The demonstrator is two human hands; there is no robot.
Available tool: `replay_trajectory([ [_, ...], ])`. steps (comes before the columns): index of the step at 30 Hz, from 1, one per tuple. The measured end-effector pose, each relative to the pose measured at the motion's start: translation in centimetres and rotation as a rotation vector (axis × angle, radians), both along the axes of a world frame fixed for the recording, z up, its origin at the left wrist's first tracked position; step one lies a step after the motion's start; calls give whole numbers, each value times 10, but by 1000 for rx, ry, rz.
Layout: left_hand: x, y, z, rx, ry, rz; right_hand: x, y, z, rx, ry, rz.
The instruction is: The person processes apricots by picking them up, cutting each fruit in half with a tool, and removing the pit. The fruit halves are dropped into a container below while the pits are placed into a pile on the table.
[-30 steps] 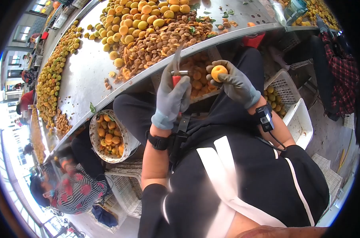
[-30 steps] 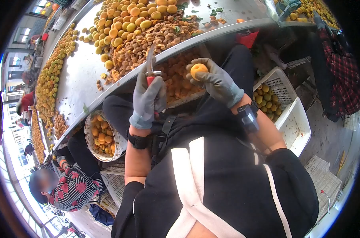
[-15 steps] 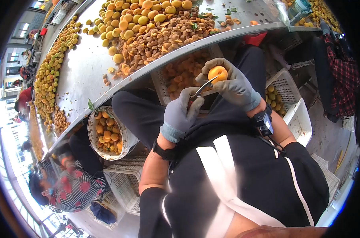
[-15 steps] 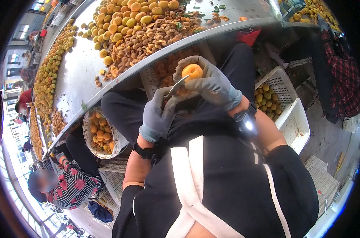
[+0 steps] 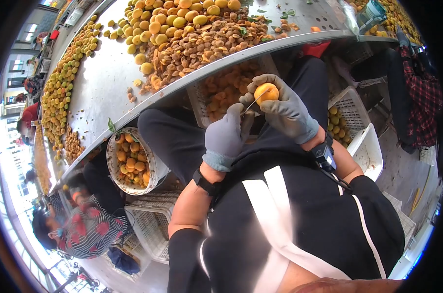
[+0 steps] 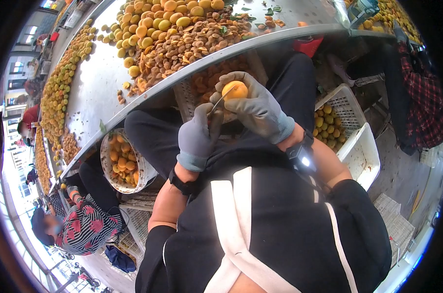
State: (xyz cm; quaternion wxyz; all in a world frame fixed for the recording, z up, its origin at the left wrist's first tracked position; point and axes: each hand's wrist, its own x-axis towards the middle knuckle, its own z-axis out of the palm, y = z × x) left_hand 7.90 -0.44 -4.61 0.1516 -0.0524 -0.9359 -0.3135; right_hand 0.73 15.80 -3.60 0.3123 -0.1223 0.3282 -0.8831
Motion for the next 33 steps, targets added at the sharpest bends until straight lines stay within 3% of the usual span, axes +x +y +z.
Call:
replay_trajectory([
  [5,-5,3,-2,-7,-24,7,0,-5,8,-5,-110,-27],
  [10,-10,3,-3,73,-79,-30,-7,-3,7,124,75,-31],
  [13,-15,0,-3,122,-163,-42,-10,-3,7,270,-1,-49],
  [16,-15,0,-8,144,-207,-33,-11,-4,1,196,-87,-91],
  [22,-11,-1,-11,116,-181,-18,-5,2,-3,309,19,-106],
  [25,-15,1,-8,95,-62,-10,-6,0,-1,208,-102,-122],
  [33,-16,2,-13,-35,-79,17,-11,2,-1,101,-200,21],
])
